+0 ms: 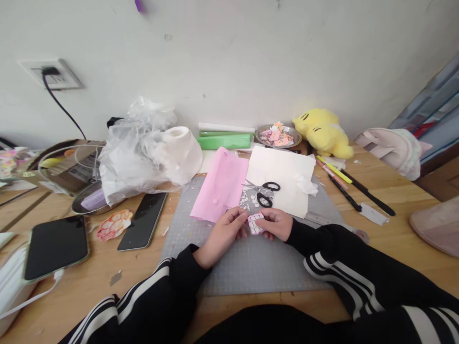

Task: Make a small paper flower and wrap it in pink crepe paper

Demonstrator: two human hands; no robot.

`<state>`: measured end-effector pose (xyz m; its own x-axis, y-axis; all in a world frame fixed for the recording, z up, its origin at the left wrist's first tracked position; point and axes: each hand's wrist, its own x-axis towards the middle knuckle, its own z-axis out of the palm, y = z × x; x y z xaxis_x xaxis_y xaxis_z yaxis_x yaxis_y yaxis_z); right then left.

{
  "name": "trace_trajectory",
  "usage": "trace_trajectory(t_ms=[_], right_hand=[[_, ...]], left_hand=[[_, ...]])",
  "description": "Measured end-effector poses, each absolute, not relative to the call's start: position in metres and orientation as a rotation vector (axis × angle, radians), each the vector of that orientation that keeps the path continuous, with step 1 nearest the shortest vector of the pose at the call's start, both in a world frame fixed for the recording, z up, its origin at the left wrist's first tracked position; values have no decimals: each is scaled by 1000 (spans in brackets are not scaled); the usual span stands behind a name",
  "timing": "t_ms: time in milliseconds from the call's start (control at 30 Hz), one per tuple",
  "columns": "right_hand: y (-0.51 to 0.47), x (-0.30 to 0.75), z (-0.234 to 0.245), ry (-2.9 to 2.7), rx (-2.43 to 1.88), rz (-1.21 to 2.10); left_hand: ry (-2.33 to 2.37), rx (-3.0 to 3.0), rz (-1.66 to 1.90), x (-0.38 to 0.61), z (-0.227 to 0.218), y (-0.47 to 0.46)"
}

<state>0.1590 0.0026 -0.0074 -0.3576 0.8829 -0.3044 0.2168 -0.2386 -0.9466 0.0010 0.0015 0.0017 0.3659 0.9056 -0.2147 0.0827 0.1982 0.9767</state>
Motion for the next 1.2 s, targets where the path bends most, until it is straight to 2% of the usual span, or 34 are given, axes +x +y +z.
trace_trajectory(t_ms=[1200], right_hand=[[3,159,-8,-1518,-1331,1636]], left_hand=[[1001,1410,660,0,1,0]])
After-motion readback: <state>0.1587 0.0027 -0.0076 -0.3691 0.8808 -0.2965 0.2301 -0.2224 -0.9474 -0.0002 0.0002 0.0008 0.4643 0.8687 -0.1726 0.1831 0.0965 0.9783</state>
